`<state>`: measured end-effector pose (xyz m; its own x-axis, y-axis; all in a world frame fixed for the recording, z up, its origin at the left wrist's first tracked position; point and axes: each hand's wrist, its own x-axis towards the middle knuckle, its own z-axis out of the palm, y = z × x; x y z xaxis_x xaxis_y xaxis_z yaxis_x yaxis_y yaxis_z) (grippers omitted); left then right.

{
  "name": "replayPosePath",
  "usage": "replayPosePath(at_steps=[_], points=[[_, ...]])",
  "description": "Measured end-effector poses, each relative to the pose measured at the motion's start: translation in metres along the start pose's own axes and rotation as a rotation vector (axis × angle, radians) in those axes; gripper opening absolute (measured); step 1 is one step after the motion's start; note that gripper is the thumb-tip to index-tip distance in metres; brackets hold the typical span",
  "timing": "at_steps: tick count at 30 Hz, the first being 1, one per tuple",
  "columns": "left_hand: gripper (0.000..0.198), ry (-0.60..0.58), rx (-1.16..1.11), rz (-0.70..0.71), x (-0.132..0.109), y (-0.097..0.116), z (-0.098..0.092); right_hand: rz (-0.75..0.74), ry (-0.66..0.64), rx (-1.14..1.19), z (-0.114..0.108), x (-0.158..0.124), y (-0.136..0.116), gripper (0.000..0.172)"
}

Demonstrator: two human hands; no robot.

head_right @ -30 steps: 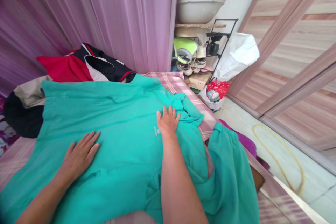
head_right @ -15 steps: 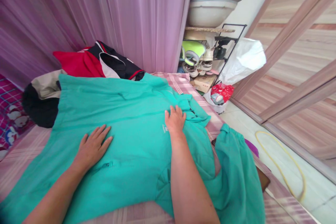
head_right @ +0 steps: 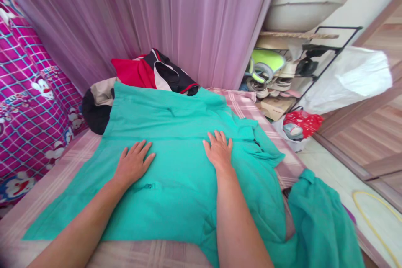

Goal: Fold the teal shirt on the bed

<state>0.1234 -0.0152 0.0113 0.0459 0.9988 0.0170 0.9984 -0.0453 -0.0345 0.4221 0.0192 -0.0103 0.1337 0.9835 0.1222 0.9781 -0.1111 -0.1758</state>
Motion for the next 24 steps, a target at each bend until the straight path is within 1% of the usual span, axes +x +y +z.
replayPosePath(at_steps=[2,3,4,7,8,9,10,11,13,16,18,20,24], points=[[0.062,0.028,0.004,-0.05,-0.001,0.001,-0.002,-0.006,0.01,-0.018,0.003,0.001,0.001,0.05],[0.062,0.031,-0.012,-0.038,-0.003,0.004,-0.003,-0.009,0.017,-0.028,0.004,0.001,0.001,0.05],[0.062,0.019,-0.043,0.012,-0.005,0.009,-0.003,-0.012,0.024,-0.037,0.006,0.001,0.001,0.05],[0.063,-0.067,-0.17,0.294,-0.016,0.032,0.0,-0.011,0.044,-0.055,0.008,0.001,0.002,0.05],[0.063,-0.081,-0.2,0.362,-0.019,0.038,0.002,-0.009,0.047,-0.06,0.009,0.001,0.002,0.05],[0.063,-0.085,-0.219,0.404,-0.02,0.043,0.004,-0.009,0.049,-0.064,0.01,0.001,0.002,0.051],[0.062,-0.079,-0.227,0.415,-0.02,0.044,0.006,-0.009,0.051,-0.069,0.01,0.001,0.003,0.051],[0.062,-0.072,-0.226,0.397,-0.018,0.042,0.007,-0.009,0.054,-0.074,0.011,0.002,0.003,0.051],[0.062,-0.061,-0.199,0.303,-0.011,0.028,0.009,-0.011,0.061,-0.081,0.012,0.002,0.004,0.051],[0.063,-0.037,-0.12,0.083,0.002,-0.005,0.008,-0.015,0.071,-0.09,0.015,0.003,0.006,0.05],[0.064,-0.023,-0.079,-0.032,0.008,-0.025,0.007,-0.016,0.077,-0.086,0.016,0.003,0.007,0.05],[0.065,-0.024,-0.067,-0.105,0.011,-0.039,0.007,-0.012,0.07,-0.072,0.016,0.004,0.008,0.051],[0.068,-0.03,-0.096,-0.22,0.013,-0.058,0.007,-0.01,0.039,-0.059,0.017,0.006,0.01,0.052]])
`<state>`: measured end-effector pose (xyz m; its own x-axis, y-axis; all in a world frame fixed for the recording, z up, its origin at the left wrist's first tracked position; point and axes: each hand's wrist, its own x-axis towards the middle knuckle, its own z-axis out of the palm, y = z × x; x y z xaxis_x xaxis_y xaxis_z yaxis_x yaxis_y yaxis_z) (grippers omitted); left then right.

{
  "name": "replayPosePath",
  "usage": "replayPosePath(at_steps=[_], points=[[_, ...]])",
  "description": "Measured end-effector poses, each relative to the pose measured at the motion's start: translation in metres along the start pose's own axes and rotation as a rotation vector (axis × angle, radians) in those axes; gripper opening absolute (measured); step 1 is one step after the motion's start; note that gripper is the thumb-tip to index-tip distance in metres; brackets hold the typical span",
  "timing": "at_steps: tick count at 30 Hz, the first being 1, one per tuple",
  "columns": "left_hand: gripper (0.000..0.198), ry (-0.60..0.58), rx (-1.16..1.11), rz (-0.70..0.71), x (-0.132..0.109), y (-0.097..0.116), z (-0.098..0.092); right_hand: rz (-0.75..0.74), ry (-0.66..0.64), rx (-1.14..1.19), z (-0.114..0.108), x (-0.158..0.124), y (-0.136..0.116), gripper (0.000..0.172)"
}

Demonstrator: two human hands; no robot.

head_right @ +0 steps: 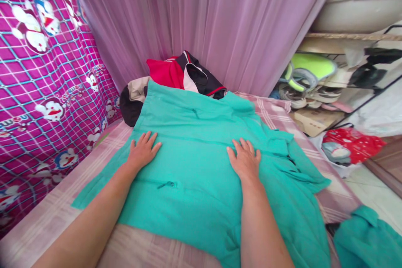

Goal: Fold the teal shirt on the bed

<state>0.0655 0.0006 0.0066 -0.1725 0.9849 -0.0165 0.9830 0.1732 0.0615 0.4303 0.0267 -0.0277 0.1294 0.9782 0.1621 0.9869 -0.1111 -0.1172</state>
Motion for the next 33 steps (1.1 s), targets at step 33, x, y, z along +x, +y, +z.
replayPosePath(at_steps=[33], points=[[0.071,0.039,0.009,-0.126,0.008,-0.017,0.002,0.041,0.1,0.085,-0.002,0.001,-0.013,0.052]])
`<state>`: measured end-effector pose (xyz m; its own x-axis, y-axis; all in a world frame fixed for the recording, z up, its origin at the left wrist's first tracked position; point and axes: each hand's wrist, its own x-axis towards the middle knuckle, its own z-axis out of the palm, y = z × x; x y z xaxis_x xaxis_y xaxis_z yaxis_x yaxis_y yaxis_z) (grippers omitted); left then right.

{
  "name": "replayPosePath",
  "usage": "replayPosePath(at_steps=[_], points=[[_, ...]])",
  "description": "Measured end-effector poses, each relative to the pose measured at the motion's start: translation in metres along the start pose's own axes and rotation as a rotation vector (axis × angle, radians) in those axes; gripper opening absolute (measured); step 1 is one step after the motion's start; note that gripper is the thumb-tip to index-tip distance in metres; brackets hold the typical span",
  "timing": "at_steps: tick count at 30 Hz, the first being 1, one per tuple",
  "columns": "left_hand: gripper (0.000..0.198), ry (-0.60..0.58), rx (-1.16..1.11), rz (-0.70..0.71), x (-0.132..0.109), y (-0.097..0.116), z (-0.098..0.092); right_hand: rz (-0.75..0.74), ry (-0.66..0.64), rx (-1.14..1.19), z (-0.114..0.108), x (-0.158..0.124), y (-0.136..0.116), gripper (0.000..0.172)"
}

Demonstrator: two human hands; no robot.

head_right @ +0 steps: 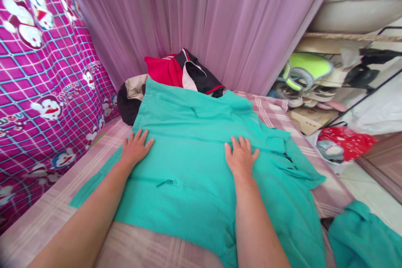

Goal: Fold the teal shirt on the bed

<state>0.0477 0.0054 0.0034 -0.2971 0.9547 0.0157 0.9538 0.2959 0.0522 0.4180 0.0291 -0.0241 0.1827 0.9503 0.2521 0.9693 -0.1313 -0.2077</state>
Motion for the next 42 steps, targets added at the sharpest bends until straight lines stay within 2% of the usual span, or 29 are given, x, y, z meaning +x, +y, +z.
replayPosePath(at_steps=[2,4,9,14,20,23,39,42], points=[[0.07,-0.003,0.0,-0.002,0.0,0.001,-0.001,-0.037,0.099,0.027,-0.003,-0.001,-0.008,0.05],[0.07,-0.006,-0.001,-0.004,-0.001,0.002,-0.002,-0.103,0.113,0.038,-0.006,-0.004,-0.018,0.048],[0.07,0.004,0.002,-0.004,-0.001,0.001,-0.002,-0.214,-0.086,-0.021,-0.006,-0.015,-0.035,0.044],[0.07,0.01,-0.007,-0.007,0.002,-0.001,0.0,-0.205,-0.154,-0.021,-0.007,-0.016,-0.036,0.045],[0.072,0.063,-0.005,0.012,0.006,-0.004,0.003,-0.188,-0.176,0.024,-0.014,-0.015,-0.038,0.046],[0.074,0.051,-0.021,-0.009,0.009,-0.006,0.004,-0.188,-0.188,0.044,-0.016,-0.015,-0.038,0.046],[0.081,0.042,-0.084,0.016,0.012,-0.009,0.003,-0.186,-0.191,0.096,-0.017,-0.011,-0.037,0.046],[0.082,0.027,-0.085,0.021,0.012,-0.008,0.0,-0.117,-0.174,0.11,-0.019,-0.006,-0.029,0.046]])
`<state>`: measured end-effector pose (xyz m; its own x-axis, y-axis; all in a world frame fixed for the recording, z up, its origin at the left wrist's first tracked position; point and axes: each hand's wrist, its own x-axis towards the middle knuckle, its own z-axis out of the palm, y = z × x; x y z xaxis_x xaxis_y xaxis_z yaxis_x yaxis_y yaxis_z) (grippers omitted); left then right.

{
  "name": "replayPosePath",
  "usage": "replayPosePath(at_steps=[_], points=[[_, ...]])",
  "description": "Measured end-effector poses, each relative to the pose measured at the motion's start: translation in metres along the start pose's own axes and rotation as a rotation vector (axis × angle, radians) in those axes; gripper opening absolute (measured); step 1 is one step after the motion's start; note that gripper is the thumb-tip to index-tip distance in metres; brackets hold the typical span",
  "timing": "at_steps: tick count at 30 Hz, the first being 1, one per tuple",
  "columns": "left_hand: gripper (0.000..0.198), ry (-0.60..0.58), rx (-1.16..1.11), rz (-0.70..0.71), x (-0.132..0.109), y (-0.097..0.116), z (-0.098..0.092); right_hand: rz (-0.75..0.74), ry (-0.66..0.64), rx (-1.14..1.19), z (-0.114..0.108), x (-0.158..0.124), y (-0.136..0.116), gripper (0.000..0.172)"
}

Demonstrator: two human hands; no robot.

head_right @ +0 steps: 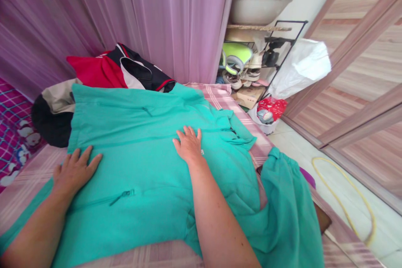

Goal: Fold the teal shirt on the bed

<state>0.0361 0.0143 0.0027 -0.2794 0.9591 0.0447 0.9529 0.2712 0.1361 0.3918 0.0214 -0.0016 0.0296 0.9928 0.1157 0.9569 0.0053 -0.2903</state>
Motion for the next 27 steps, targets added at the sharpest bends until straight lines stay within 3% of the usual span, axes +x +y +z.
replayPosePath(at_steps=[6,11,20,27], points=[[0.081,-0.009,0.016,0.01,0.003,-0.001,0.0,0.353,0.192,0.102,-0.011,0.007,0.055,0.046],[0.08,0.031,0.009,0.027,0.006,-0.006,0.004,0.394,0.379,0.211,-0.017,0.01,0.087,0.039],[0.083,-0.029,0.042,0.01,0.001,0.002,-0.005,0.377,0.391,0.212,-0.023,0.017,0.092,0.038],[0.089,-0.011,0.062,0.002,0.003,-0.001,0.0,0.411,0.257,0.025,-0.016,0.015,0.08,0.046]])
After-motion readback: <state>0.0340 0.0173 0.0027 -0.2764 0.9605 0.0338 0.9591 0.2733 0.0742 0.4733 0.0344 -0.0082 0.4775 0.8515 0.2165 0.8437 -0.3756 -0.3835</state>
